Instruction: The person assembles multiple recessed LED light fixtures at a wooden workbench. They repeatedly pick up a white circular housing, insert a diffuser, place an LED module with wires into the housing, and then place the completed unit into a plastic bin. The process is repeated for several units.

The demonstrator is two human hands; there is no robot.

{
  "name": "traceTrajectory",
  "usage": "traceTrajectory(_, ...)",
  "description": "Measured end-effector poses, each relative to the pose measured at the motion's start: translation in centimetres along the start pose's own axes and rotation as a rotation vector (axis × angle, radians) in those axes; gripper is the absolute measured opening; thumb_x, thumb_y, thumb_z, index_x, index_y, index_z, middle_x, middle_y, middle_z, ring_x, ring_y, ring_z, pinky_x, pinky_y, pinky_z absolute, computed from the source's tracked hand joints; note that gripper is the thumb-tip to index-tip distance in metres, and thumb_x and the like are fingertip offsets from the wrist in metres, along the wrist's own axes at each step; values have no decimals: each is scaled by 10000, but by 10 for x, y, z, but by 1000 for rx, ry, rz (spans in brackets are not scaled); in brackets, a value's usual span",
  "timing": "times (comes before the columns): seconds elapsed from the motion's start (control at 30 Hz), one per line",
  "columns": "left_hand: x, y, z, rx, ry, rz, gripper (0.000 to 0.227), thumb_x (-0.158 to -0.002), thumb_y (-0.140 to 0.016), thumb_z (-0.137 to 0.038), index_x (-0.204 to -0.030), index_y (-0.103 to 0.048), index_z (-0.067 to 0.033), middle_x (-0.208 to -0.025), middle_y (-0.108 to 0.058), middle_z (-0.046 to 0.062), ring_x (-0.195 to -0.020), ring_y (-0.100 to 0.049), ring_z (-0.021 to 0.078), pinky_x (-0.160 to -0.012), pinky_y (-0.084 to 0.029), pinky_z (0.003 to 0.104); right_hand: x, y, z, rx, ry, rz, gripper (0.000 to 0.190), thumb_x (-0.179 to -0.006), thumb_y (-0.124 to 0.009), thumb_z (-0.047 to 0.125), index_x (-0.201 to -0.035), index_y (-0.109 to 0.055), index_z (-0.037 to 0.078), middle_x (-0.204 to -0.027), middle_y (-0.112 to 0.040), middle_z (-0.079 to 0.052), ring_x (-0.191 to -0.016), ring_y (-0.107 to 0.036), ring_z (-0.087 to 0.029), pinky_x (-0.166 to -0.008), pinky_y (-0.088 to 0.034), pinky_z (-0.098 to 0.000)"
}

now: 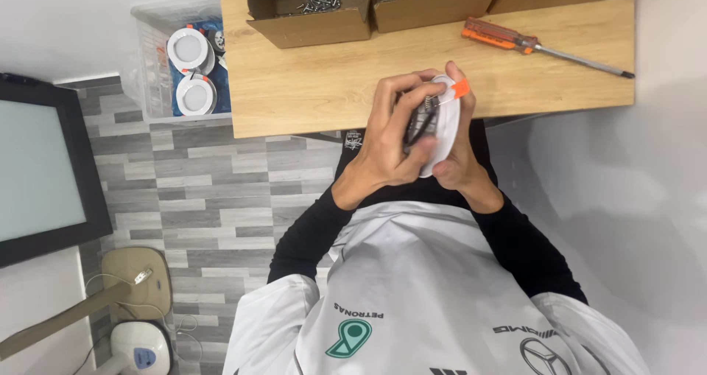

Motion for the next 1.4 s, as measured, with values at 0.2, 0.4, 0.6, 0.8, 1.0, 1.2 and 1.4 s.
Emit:
traceTrajectory(0.2, 21, 15, 5, 115, 77, 55, 1232, -832, -762, -883, -1715, -380, -114, -1599, -496, 156, -1547, -504, 362, -1340, -397, 515, 11, 1, -18, -155, -31, -106, 1427, -689, -720, 871, -1744, -47, 186, -1668, -347, -304, -1540, -431, -431, -1284, -419, -577)
traceTrajectory(0.4, 36, 44, 14, 193, 73, 16, 1122, -842, -969, -659, -1698, -446, -156, -1656, -493, 101, -1620, -488, 296, -1388, -388, 483, -4, -11, -15, -48, -118, -14, 1365, -700, -567, 910, -1734, -50, 184, -1635, -369, -345, -1514, -461, -458, -1272, -442, -564)
traceTrajectory(0.6, 71, 77, 61, 348, 147, -97, 968, -959, -778, -677, -1653, -498, -63, -1623, -546, 158, -1537, -568, 301, -1304, -449, 488, -21, -24, -1, 71, -229, 235, 1280, -805, -415, 897, -1743, 18, 140, -1714, -249, -280, -1516, -443, -504, -1221, -480, -611)
traceTrajectory(0.8, 173, 163, 188, 702, 392, -675, 610, -1162, -605, -511, -1539, -578, -32, -1509, -662, 141, -1388, -637, 286, -1222, -517, 500, -54, -23, 10, 644, -123, 458, 1010, -991, -461, 666, -1705, -271, -23, -1647, -443, -347, -1483, -518, -508, -1245, -458, -611)
traceTrajectory(1.0, 125, 305, 204, 570, 353, -1131, 637, -1127, -513, -582, -1505, -631, -84, -1426, -731, 157, -1305, -693, 335, -1002, -604, 496, -46, -25, -14, 1046, 17, 513, 832, -1086, -415, 662, -1457, -712, -21, -1517, -660, -227, -1416, -615, -416, -1159, -454, -540)
traceTrajectory(1.2, 203, 364, 366, 467, 681, -1338, 788, -1006, -426, -776, -1418, -622, -134, -1181, -685, 68, -977, -586, 220, -802, -488, 415, -45, -30, -19, 1091, 95, 425, 790, -1116, -378, 633, -1333, -808, 7, -1443, -721, -195, -1348, -672, -397, -1133, -477, -499)
traceTrajectory(1.4, 244, 368, 461, 670, 741, -1677, 613, -1137, -383, -451, -1475, -516, 42, -942, -699, 175, -707, -638, 231, -602, -505, 355, -41, -28, -27, 1121, 114, 372, 785, -1120, -363, 627, -1268, -830, 14, -1399, -760, -185, -1298, -709, -388, -1087, -500, -485)
Point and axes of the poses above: each hand's wrist, its own x-axis away from the middle knuckle, its own y-axis out of the back of the hand, z = x × y, the point moved 2 cm from there along -x, towards the middle knuckle
